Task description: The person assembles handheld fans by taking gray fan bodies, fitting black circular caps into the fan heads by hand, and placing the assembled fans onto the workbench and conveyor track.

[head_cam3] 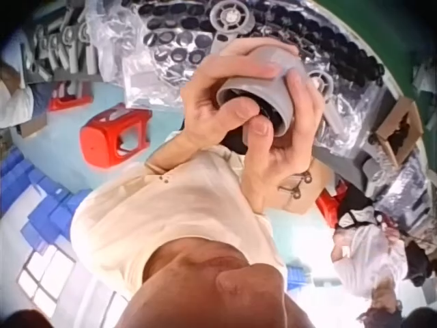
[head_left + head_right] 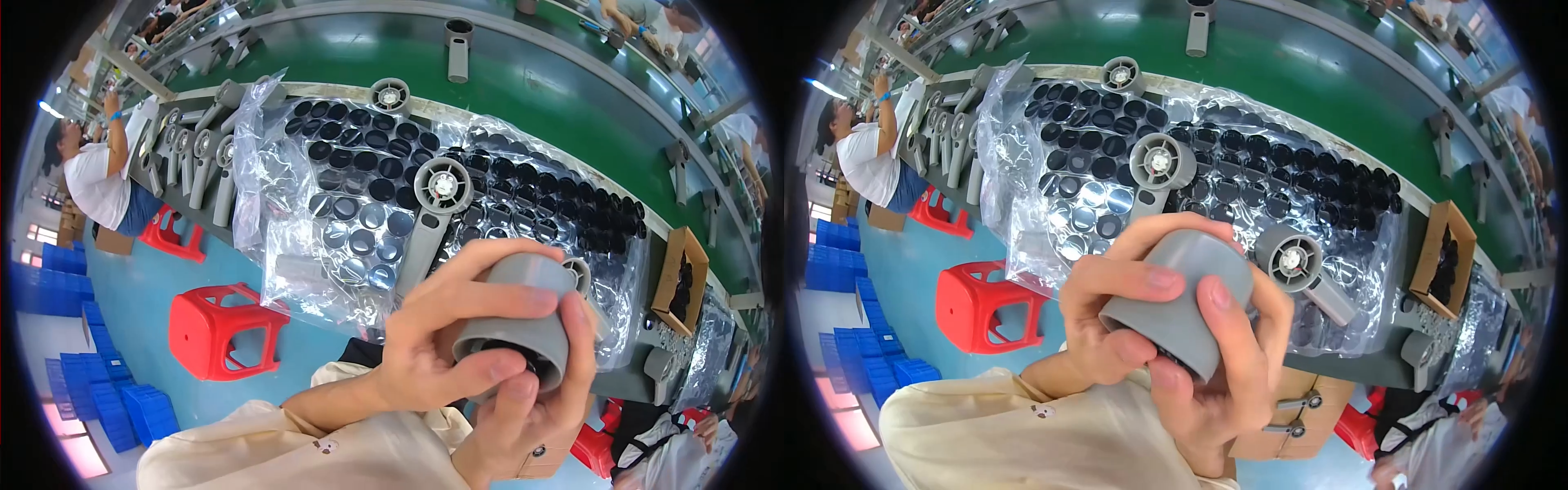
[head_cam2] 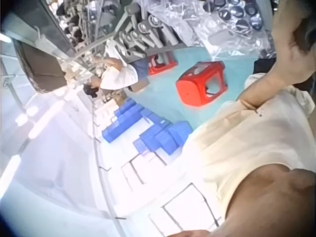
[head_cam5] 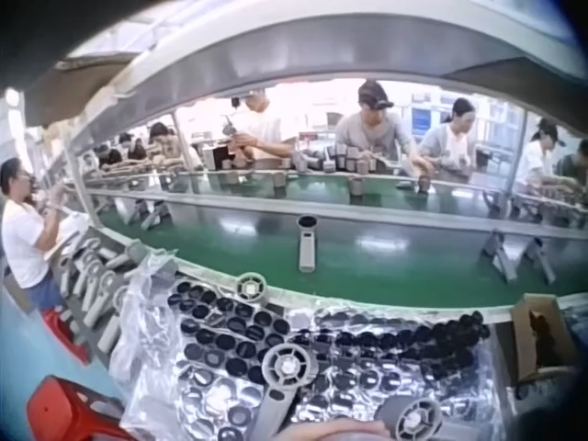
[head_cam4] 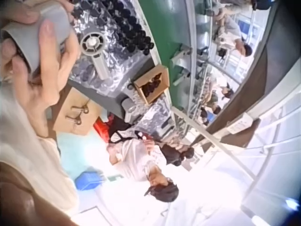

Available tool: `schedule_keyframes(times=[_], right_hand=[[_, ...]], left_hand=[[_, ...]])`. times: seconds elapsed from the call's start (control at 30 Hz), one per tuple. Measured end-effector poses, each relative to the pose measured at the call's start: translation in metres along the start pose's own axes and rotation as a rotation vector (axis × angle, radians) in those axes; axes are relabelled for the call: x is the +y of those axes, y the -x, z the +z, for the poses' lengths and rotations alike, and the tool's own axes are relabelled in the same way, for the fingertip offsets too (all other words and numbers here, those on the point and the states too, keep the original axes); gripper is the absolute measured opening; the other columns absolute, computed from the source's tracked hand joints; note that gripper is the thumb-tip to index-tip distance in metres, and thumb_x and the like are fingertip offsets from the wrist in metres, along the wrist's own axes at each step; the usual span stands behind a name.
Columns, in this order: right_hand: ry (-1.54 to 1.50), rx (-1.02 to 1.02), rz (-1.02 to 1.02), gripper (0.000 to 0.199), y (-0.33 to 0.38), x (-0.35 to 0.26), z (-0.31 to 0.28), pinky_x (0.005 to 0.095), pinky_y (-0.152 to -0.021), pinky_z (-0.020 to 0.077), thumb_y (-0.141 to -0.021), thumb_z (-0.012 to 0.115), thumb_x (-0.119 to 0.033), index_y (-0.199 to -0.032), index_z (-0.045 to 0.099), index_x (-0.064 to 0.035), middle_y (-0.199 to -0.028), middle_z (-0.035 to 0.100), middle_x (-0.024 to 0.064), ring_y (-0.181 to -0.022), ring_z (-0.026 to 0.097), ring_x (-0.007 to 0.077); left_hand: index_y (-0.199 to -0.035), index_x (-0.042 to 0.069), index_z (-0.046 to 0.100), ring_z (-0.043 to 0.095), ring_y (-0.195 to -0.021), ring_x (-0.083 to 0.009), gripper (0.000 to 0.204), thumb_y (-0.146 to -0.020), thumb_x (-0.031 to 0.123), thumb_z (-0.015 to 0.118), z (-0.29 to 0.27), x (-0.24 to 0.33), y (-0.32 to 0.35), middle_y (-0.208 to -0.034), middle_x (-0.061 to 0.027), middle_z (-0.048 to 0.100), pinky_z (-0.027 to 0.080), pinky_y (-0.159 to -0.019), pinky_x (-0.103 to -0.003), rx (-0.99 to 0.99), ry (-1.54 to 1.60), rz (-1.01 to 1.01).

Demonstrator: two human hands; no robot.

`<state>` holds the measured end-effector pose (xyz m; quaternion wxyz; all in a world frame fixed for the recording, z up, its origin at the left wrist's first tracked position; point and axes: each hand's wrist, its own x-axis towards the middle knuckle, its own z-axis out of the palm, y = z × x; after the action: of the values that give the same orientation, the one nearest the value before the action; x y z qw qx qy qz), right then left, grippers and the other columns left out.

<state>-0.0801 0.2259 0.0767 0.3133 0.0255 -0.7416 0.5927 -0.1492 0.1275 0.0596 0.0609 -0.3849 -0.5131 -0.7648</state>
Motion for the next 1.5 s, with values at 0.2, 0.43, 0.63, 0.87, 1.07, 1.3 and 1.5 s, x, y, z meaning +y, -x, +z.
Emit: schedule_keyframes(times=[0.2,0.43,0.63,0.87,1.07,1.3,1.5], right_hand=[[-0.230,0.027,0.161,0.060,-0.006,0.013,-0.009,0.0407,-0.087,0.0456,-0.078,0.072,-0.026,-0.126,0.049,0.0030,-0.120,0.049,0.0265,-0.107,0.052,0.0314],[-0.282,0.140,-0.207,0.059,-0.006,0.021,-0.014,0.0403,-0.079,0.0498,-0.076,0.072,-0.031,-0.122,0.047,-0.0025,-0.112,0.050,0.0323,-0.098,0.057,0.0365],[-0.261,0.333,0.003,0.059,0.004,0.009,0.004,0.0402,-0.078,0.0486,-0.077,0.068,-0.042,-0.120,0.049,-0.0067,-0.112,0.050,0.0316,-0.096,0.056,0.0322],[-0.063,0.117,-0.125,0.066,-0.001,0.017,-0.007,0.0376,-0.080,0.0475,-0.077,0.070,-0.040,-0.124,0.048,0.0012,-0.116,0.050,0.0263,-0.099,0.054,0.0307],[-0.252,0.061,0.096,0.070,-0.006,0.009,0.006,0.0382,-0.097,0.0397,-0.079,0.071,-0.019,-0.135,0.036,0.0053,-0.125,0.045,0.0185,-0.113,0.050,0.0285],[-0.095,-0.014,0.191,0.058,-0.011,-0.009,-0.011,0.0397,-0.081,0.0488,-0.082,0.064,-0.019,-0.130,0.044,0.0062,-0.119,0.048,0.0215,-0.098,0.055,0.0292],[0.221,-0.327,-0.120,0.063,-0.022,-0.013,-0.027,0.0384,-0.091,0.0397,-0.088,0.056,-0.039,-0.127,0.044,0.0081,-0.120,0.050,0.0232,-0.108,0.050,0.0303]], left_hand=[[-0.113,-0.001,0.060,0.048,-0.118,-0.0399,0.049,-0.076,0.029,0.073,-0.010,0.007,-0.006,-0.130,-0.0343,0.042,0.040,-0.096,-0.043,-0.049,-0.012,-0.251],[-0.123,-0.002,0.053,0.047,-0.121,-0.0394,0.067,-0.067,0.024,0.081,0.007,0.043,-0.013,-0.132,-0.0342,0.040,0.040,-0.097,-0.043,-0.033,-0.101,-0.253],[-0.119,-0.004,0.055,0.057,-0.105,-0.0397,0.049,-0.080,0.020,0.071,0.004,0.033,-0.006,-0.126,-0.0379,0.042,0.052,-0.079,-0.039,-0.150,-0.226,-0.104],[-0.113,-0.003,0.058,0.056,-0.107,-0.0380,0.038,-0.087,0.024,0.063,0.012,0.026,0.008,-0.126,-0.0365,0.042,0.051,-0.082,-0.040,-0.042,-0.201,-0.126],[-0.132,0.002,0.041,0.049,-0.115,-0.0206,0.043,-0.092,0.008,0.054,0.022,0.024,0.021,-0.128,-0.0150,0.048,0.038,-0.097,-0.034,0.408,0.404,-0.426],[-0.135,0.008,0.030,0.045,-0.121,-0.0373,0.058,-0.089,0.026,0.060,-0.008,0.012,0.010,-0.133,-0.0326,0.036,0.042,-0.095,-0.046,0.052,-0.092,-0.192],[-0.111,0.005,0.057,0.051,-0.111,-0.0451,0.035,-0.087,0.030,0.063,-0.010,0.016,-0.006,-0.128,-0.0401,0.035,0.046,-0.089,-0.048,-0.053,0.062,-0.159]])
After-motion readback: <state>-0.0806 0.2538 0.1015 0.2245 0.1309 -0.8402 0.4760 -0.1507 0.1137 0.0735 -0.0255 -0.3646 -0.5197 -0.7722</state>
